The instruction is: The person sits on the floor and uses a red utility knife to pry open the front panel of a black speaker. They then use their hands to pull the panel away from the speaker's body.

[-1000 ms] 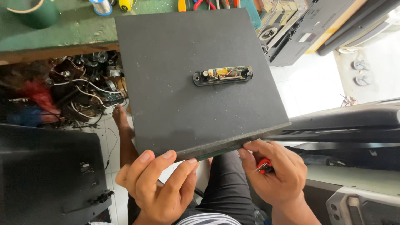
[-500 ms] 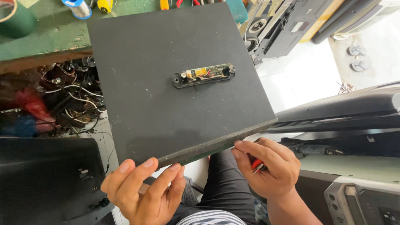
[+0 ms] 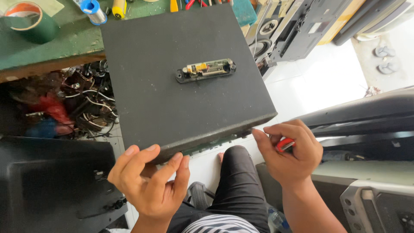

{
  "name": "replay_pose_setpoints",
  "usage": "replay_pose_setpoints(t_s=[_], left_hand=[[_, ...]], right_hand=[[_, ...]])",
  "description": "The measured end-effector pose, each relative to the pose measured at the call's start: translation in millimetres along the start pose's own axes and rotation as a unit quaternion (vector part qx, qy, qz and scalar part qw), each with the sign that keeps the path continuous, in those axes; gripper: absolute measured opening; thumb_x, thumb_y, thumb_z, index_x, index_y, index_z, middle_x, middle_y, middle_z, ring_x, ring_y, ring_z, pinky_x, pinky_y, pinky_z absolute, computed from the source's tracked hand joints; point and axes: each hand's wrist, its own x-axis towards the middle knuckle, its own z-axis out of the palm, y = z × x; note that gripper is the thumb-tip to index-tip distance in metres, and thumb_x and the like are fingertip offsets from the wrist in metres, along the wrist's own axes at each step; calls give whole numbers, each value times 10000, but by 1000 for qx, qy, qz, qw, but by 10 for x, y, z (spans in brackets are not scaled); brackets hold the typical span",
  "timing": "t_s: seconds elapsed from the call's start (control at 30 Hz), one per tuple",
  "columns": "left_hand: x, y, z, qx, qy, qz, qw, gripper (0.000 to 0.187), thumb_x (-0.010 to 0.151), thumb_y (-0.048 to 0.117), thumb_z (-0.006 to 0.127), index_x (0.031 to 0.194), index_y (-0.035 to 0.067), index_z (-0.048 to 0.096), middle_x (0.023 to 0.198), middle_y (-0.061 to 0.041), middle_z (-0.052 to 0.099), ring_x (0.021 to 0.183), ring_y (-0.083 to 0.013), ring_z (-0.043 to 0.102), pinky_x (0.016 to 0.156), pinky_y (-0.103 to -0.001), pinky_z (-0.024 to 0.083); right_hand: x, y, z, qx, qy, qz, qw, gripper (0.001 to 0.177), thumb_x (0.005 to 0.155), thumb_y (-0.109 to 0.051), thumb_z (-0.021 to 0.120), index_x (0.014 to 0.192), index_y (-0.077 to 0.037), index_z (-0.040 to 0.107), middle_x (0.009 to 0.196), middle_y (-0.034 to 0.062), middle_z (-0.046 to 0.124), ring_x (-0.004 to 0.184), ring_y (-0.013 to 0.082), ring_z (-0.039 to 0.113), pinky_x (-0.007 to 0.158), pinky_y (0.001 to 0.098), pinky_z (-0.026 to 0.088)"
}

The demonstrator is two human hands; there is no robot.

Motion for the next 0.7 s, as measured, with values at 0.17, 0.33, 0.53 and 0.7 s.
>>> replay_pose_setpoints(t_s=[0.17,0.33,0.53,0.7], left_hand=[[43,60,-48,6,-15,-13,1000,78,975,241,843,975,206,774,1223,-105,598,1269,-343,465,1038,-456,534],[111,116,-52,8,0,-18,1000,69,978,219,833,949,189,777,1209,-105,626,1242,-369,504,1026,-478,552],[415,356,-153,72,-24,23,997,168,1013,321,764,933,180,722,1147,-117,652,1205,-391,604,1092,-536,399],[655,478,34,-10,-121,156,980,183,1092,211,606,1128,270,774,1214,-127,701,1220,-375,645,1179,-673,346]], right_hand=[[79,-57,107,-49,8,-105,993,343,856,-214,953,851,-47,653,706,77,645,535,123,490,501,245,419],[169,-94,103,-51,-12,-142,989,357,888,-217,944,802,-55,638,685,47,643,525,142,492,479,272,389],[37,-79,100,15,-44,-74,996,218,929,-76,884,908,-69,667,787,36,700,651,152,585,566,266,448],[-321,-126,65,311,-86,214,922,355,1046,-278,569,1257,5,535,759,18,520,609,92,424,623,254,382]])
